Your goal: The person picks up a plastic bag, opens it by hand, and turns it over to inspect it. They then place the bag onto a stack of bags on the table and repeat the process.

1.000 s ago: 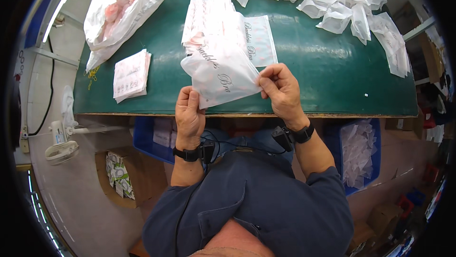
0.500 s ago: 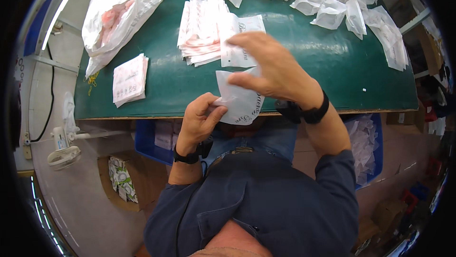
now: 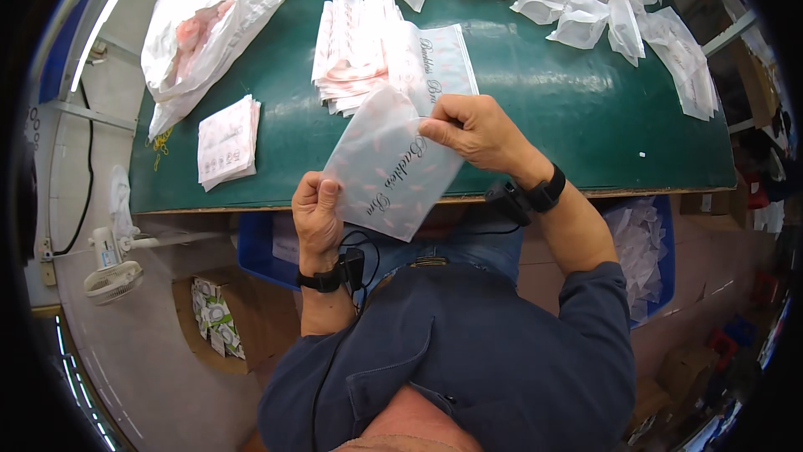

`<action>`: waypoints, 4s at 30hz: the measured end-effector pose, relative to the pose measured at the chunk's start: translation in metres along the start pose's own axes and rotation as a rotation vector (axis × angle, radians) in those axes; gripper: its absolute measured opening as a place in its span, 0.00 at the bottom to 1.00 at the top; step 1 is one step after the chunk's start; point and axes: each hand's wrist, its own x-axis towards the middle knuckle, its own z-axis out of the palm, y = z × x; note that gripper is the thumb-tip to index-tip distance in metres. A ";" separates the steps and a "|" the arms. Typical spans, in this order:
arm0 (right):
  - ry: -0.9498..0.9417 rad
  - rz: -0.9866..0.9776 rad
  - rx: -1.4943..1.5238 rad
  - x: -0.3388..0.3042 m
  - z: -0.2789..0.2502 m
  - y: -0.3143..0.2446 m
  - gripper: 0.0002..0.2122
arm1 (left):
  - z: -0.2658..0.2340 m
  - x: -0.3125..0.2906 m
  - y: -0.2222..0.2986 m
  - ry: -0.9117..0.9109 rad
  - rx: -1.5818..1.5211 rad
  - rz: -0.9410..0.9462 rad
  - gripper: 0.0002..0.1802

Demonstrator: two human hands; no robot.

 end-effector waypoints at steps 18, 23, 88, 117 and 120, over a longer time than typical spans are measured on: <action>0.149 0.073 0.361 -0.021 0.042 0.038 0.08 | 0.023 0.031 -0.002 0.126 -0.003 0.185 0.14; 0.106 0.215 0.304 -0.019 0.035 0.028 0.07 | 0.006 0.026 0.001 0.173 0.013 0.141 0.12; 0.276 -0.014 -0.989 0.032 0.036 0.039 0.10 | 0.015 0.087 -0.010 -0.109 -0.097 -0.227 0.21; 0.189 0.267 0.571 -0.015 0.030 0.031 0.08 | 0.042 0.058 -0.037 -0.254 -0.249 -0.185 0.09; 0.196 0.278 0.519 -0.015 0.036 0.036 0.08 | 0.040 0.057 -0.040 -0.202 -0.228 -0.190 0.08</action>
